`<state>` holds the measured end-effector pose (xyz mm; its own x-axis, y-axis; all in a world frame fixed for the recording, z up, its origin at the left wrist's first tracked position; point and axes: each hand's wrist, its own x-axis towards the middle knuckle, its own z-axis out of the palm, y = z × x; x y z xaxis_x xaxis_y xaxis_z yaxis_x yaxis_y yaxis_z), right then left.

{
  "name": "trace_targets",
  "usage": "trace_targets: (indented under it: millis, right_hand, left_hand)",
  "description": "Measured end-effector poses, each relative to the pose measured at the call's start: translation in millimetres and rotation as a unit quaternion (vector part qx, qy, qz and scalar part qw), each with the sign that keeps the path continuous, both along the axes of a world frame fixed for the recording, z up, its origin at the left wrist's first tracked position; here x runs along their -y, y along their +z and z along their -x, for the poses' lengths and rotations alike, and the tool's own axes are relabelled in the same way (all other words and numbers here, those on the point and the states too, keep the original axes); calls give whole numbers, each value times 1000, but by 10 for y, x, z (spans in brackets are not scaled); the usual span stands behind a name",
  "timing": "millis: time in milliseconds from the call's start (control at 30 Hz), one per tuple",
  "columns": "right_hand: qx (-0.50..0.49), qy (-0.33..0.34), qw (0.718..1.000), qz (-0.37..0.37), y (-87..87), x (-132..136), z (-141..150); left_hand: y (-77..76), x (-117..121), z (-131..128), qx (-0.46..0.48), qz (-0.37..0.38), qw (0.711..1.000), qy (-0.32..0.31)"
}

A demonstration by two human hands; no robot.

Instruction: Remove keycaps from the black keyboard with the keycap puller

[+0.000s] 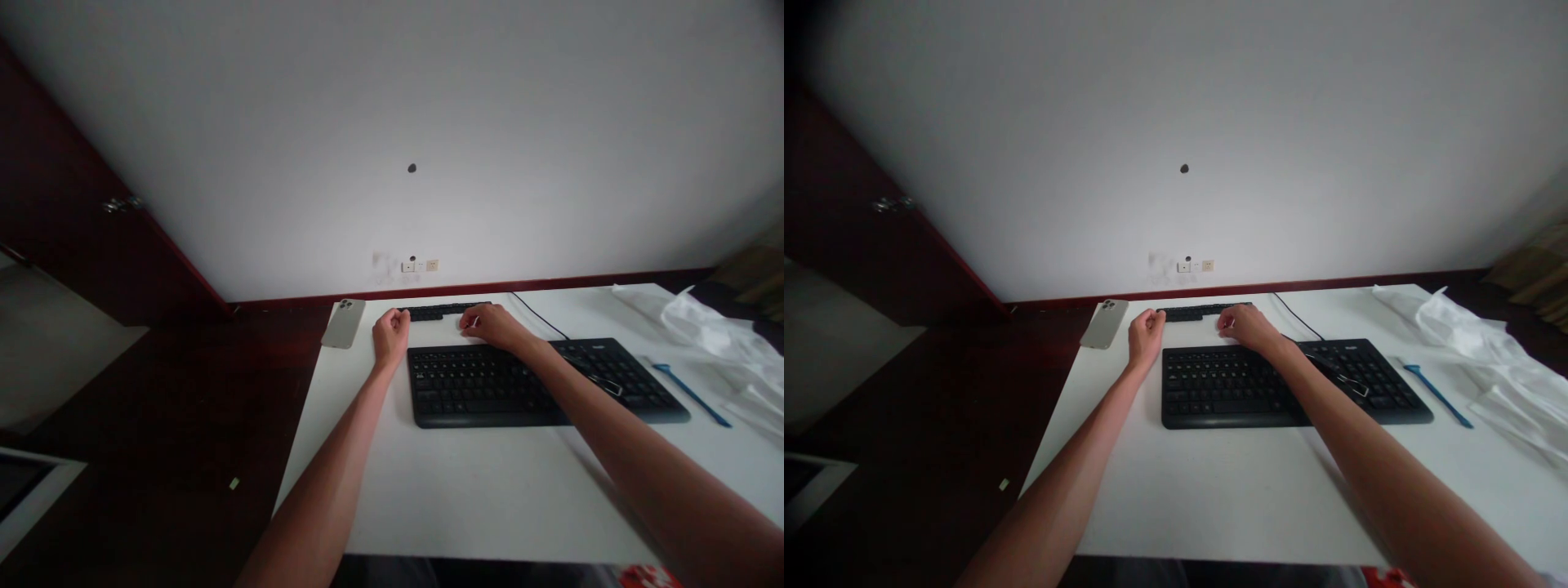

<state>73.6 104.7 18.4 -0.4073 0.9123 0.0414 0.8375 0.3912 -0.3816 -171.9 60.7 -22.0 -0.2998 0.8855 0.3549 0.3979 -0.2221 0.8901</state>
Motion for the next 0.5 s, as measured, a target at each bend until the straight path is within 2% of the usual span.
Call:
trace_targets:
  millis: [133,200,267,367,500]
  right_hand:
    - [-44,-31,998,-21,57,55,-119]
    - [-26,-69,997,-33,76,81,-178]
    - [14,-93,995,-14,79,103,-201]
    - [55,-94,994,24,50,129,-157]
    - [40,-77,996,25,-13,124,-58]
  left_hand:
    - [-4,-3,0,-3,4,1000,0]
    - [-10,-8,-1,-3,0,1000,-3]
    - [-14,-12,-3,-3,-3,1000,-3]
    - [-15,-16,-4,-9,-3,1000,3]
    - [-17,-19,0,-12,-4,1000,5]
